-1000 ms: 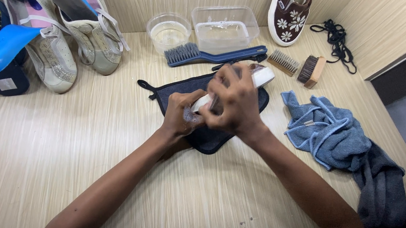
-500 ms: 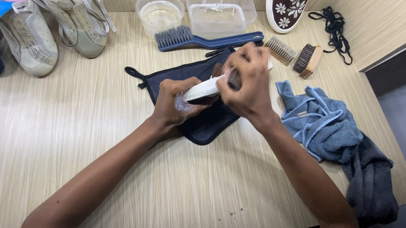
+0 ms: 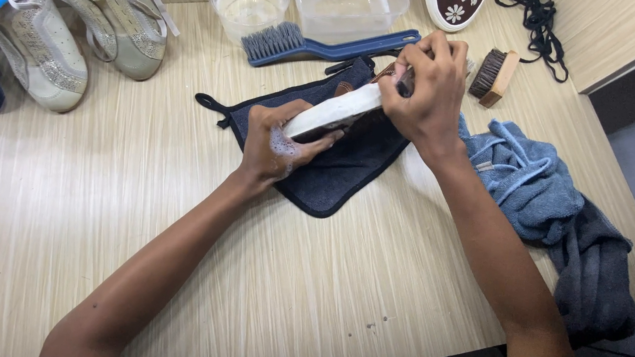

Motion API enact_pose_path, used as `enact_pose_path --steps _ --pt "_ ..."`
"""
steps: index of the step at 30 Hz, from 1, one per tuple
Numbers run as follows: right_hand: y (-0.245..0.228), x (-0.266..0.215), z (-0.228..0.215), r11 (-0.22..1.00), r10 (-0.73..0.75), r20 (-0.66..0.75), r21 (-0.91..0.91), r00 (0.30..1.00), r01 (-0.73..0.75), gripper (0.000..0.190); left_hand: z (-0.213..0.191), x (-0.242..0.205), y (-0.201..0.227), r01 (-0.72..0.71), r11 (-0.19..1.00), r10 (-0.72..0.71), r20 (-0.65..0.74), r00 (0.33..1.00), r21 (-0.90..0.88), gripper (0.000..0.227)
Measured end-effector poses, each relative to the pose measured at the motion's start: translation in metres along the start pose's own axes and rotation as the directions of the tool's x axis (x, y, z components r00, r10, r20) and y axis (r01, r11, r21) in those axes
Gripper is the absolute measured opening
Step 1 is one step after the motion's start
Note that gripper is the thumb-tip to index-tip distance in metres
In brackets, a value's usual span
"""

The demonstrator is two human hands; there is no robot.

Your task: The person scrubs the white rubber sole of a brown slip-on shoe with a small brush, then wipes the sole with a cloth. The shoe is held over a black mat on a wooden table with other shoes and cleaning supplies nearby.

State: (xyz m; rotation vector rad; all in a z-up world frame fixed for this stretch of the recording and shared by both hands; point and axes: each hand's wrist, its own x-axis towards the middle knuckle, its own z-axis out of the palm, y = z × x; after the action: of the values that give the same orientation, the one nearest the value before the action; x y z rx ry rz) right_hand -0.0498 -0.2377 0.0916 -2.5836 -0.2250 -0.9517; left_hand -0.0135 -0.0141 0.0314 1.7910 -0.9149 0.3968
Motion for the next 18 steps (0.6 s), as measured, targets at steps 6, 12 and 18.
enact_pose_path --steps 6,12,18 --pt "-0.013 -0.006 -0.004 0.996 -0.014 -0.008 0.090 1.000 0.015 0.015 -0.001 -0.004 -0.002 -0.031 0.999 0.031 0.023 0.999 0.029 0.028" --pt "-0.032 -0.001 -0.011 0.997 0.020 0.018 0.068 1.000 -0.021 0.015 -0.003 0.001 0.003 -0.051 0.998 0.049 0.038 0.998 0.030 0.025" --pt "-0.016 0.000 -0.005 0.990 0.110 0.026 -0.097 0.994 -0.107 0.019 -0.003 -0.003 0.004 -0.055 0.997 0.054 0.032 0.998 0.060 0.030"
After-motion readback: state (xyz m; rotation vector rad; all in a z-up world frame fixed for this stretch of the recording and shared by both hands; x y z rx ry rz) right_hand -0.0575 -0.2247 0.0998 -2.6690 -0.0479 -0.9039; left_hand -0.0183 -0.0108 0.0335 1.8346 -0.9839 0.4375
